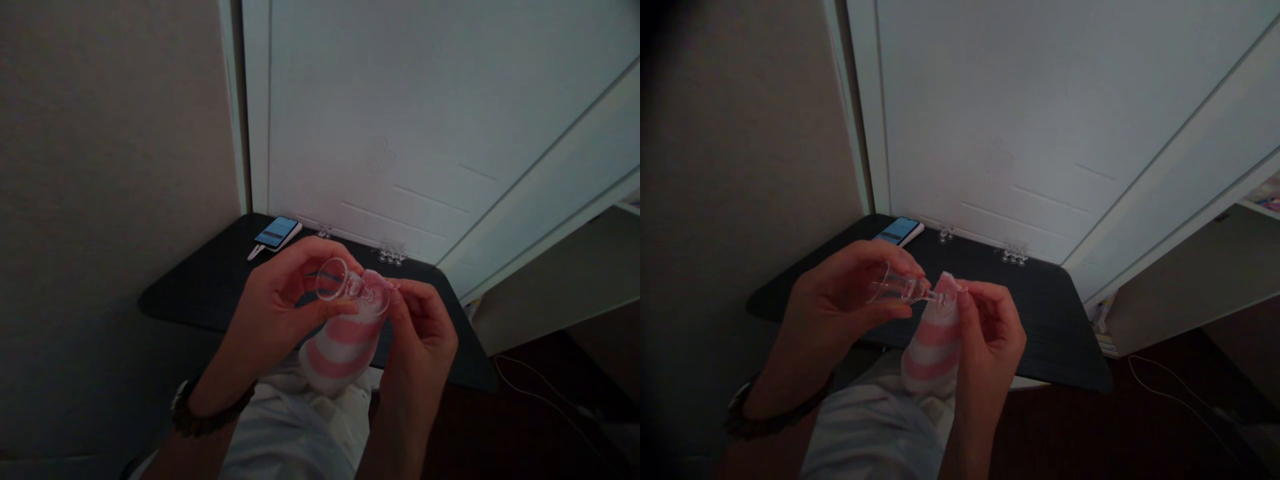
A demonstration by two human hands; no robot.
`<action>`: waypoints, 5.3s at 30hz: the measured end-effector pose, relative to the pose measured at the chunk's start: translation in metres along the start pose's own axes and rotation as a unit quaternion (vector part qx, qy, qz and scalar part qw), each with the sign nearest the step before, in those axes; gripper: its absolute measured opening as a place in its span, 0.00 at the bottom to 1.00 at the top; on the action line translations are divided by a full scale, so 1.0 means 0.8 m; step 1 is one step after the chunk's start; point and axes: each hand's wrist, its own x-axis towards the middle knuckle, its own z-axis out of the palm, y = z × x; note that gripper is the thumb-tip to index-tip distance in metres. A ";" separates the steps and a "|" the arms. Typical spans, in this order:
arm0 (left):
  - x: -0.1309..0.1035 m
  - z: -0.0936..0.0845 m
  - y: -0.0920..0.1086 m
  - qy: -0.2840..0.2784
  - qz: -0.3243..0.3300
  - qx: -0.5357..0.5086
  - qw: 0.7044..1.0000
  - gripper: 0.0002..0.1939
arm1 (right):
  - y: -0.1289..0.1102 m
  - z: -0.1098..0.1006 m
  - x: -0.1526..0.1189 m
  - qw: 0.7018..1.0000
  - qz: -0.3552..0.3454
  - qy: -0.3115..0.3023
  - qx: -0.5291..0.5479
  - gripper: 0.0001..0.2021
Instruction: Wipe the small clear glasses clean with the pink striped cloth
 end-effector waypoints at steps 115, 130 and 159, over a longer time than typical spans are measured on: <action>0.000 -0.003 0.005 0.010 -0.056 -0.093 0.994 0.14 | -0.002 -0.006 -0.004 1.000 0.006 0.020 0.022 0.04; 0.002 0.002 0.020 -0.052 -0.072 0.035 0.995 0.12 | -0.013 -0.005 -0.006 0.993 -0.041 0.097 0.060 0.03; -0.008 -0.005 0.016 0.021 -0.022 0.192 0.981 0.12 | -0.021 0.021 -0.014 0.972 -0.172 0.155 -0.046 0.04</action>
